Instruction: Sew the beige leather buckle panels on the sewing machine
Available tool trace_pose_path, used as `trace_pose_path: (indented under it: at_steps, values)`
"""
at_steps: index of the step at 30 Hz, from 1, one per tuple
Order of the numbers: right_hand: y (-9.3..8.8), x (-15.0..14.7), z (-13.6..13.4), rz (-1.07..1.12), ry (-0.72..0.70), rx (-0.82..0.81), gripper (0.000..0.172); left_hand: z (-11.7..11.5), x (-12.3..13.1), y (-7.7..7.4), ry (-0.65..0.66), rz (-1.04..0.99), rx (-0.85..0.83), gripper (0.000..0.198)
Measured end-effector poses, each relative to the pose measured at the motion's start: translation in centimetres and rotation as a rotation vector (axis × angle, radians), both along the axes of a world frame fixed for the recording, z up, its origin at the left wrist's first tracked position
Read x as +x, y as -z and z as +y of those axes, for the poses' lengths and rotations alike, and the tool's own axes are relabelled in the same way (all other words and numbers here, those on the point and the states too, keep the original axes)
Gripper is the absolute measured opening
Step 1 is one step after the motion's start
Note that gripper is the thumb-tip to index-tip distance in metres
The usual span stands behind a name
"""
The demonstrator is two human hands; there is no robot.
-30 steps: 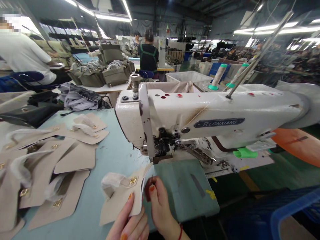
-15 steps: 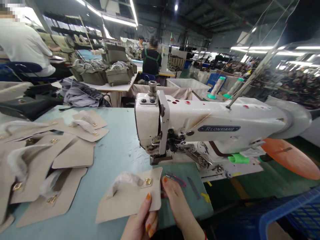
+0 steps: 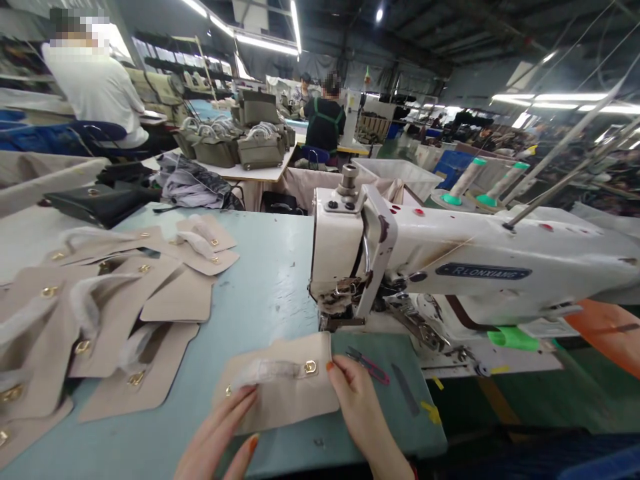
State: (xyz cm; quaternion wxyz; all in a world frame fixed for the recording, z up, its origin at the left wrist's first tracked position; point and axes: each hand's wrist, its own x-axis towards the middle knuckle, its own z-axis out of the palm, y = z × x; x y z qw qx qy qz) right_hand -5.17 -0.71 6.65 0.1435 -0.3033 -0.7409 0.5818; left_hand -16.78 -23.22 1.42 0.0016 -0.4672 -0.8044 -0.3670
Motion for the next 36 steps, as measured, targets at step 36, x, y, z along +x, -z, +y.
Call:
trace_pose_path:
  at_steps: [36]
  values:
    - [1.4,-4.0,-0.7,0.167,0.202,-0.415,0.030,13.4,-6.1,-8.4,0.505,0.466,-0.410,0.071]
